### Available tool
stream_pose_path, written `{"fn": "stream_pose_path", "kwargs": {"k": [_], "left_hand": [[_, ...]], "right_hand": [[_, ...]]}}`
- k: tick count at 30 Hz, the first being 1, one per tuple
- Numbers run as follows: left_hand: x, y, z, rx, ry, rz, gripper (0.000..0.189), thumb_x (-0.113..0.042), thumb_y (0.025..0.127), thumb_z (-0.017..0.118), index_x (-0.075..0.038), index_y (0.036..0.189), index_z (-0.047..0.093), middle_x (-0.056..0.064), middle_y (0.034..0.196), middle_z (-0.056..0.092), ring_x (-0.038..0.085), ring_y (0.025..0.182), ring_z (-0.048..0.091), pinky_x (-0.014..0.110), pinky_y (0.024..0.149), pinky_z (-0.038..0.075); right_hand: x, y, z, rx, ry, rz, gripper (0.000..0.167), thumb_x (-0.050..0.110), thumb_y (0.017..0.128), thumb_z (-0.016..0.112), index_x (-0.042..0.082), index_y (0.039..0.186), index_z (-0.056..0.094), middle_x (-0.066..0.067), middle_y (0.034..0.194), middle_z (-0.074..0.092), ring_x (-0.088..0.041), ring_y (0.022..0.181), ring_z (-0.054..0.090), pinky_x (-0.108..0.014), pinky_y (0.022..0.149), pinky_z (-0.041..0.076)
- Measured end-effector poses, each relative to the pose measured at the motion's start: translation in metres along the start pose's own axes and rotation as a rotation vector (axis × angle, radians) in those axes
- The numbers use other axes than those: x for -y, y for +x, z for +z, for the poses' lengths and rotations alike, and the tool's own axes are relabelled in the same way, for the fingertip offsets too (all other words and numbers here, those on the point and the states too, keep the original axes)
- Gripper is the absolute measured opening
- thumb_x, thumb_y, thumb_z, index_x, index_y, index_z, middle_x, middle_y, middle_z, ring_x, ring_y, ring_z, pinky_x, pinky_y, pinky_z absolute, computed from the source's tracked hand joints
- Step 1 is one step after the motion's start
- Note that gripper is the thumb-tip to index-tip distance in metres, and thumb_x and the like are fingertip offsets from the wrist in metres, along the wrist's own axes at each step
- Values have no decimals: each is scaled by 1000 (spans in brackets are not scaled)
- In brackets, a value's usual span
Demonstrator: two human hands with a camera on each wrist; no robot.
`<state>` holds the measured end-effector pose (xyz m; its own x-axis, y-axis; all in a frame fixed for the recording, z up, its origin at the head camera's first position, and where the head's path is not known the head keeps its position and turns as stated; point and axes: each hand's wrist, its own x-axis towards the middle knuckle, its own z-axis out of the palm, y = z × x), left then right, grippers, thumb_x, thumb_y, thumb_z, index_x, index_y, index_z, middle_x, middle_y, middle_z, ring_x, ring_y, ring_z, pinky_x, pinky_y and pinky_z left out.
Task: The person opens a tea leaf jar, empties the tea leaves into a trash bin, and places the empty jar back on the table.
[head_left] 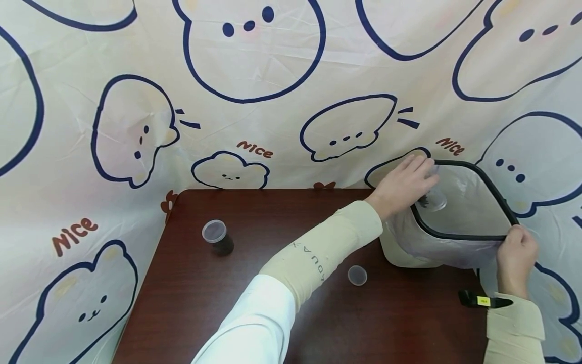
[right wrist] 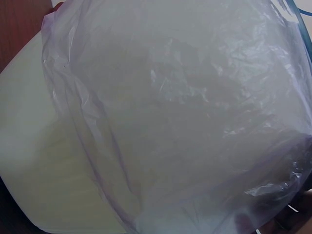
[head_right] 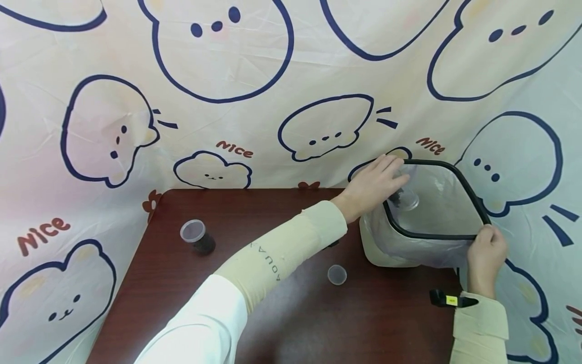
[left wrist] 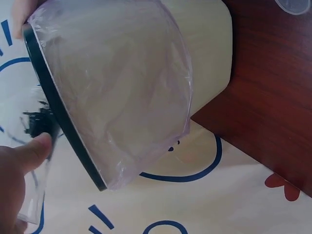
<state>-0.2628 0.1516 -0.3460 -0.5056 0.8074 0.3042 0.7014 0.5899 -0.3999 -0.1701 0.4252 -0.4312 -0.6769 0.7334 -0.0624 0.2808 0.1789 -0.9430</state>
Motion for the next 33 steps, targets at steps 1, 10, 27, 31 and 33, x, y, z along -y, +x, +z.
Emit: {"fn": "stream_pose_path", "kwargs": {"k": [1,10,27,31,33], "left_hand": [[0,0,-1,-14,3,10,41,-4,110,39,-20,147,48,7,151,41,25,142,34,39,121,21],[5,4,-6,17,13,125,44,0,110,33,-18,148,46,9,159,34,28,152,24,42,123,13],[12,2,-4,13,-49,103,39,-15,110,45,-19,148,46,6,147,44,24,140,37,32,121,21],[12,3,-3,-13,11,109,41,-1,109,38,-19,144,49,7,147,43,27,143,34,38,122,17],[11,4,-3,-11,29,100,41,-1,109,38,-18,145,48,8,148,42,28,144,33,38,122,17]], "right_hand": [[0,0,0,-1,3,-1,39,23,107,31,11,72,43,5,64,36,-12,55,33,-28,46,25],[-1,0,0,-9,27,-6,39,23,107,32,11,71,42,5,63,35,-13,54,31,-28,46,23],[-3,-1,-1,-5,16,38,38,25,107,33,12,72,43,5,65,36,-12,55,33,-28,47,25],[-3,1,-1,-4,30,43,38,25,107,34,12,72,43,5,65,36,-12,55,33,-28,47,25],[-3,1,-1,-3,37,38,38,25,107,34,12,72,43,5,65,36,-12,55,33,-28,47,25]]}}
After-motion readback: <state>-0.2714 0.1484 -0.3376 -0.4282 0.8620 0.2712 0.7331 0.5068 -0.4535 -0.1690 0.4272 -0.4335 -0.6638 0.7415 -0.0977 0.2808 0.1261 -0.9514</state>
